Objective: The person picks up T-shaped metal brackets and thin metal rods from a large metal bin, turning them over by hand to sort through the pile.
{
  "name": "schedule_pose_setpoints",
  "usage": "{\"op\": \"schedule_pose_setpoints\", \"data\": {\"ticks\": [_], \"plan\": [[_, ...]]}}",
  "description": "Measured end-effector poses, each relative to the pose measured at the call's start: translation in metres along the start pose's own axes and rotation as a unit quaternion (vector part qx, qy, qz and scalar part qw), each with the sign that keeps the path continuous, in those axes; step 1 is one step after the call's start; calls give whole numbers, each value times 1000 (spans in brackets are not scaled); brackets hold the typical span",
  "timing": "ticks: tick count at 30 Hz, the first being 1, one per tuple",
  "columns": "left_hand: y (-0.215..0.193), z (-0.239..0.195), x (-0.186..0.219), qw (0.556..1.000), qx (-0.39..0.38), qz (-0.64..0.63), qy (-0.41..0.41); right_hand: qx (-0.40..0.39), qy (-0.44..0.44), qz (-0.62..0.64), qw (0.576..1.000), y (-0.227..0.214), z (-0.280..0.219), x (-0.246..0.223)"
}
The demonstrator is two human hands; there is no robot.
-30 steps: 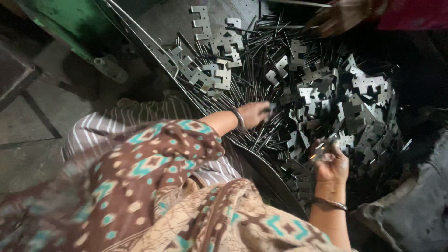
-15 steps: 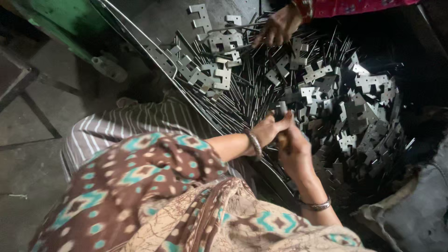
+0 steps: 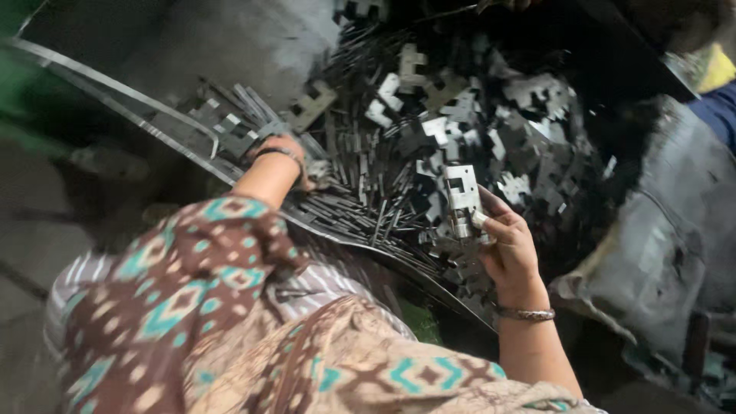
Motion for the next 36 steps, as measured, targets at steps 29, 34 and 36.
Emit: {"op": "schedule_pose_setpoints", "data": {"ticks": [29,34,36], "plan": [[34,-48,16,959,172,167,149,33,-224,-848,479,-45,53,44],[36,-21,20,924,280,-3,259,24,-60,-850,522,-85,66,72],[21,-12,31,856,317,-211,350,-4,-75,-858,509,-87,67,79]]}}
Point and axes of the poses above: each hand's wrist, its own z-axis towards the middle knuckle, its own y-axis out of the palm, x = y × z, the point moved 1 cm from there along z, towards the middle knuckle, and after that the axes turned 11 degrees about -x, right-handed, at the moved point
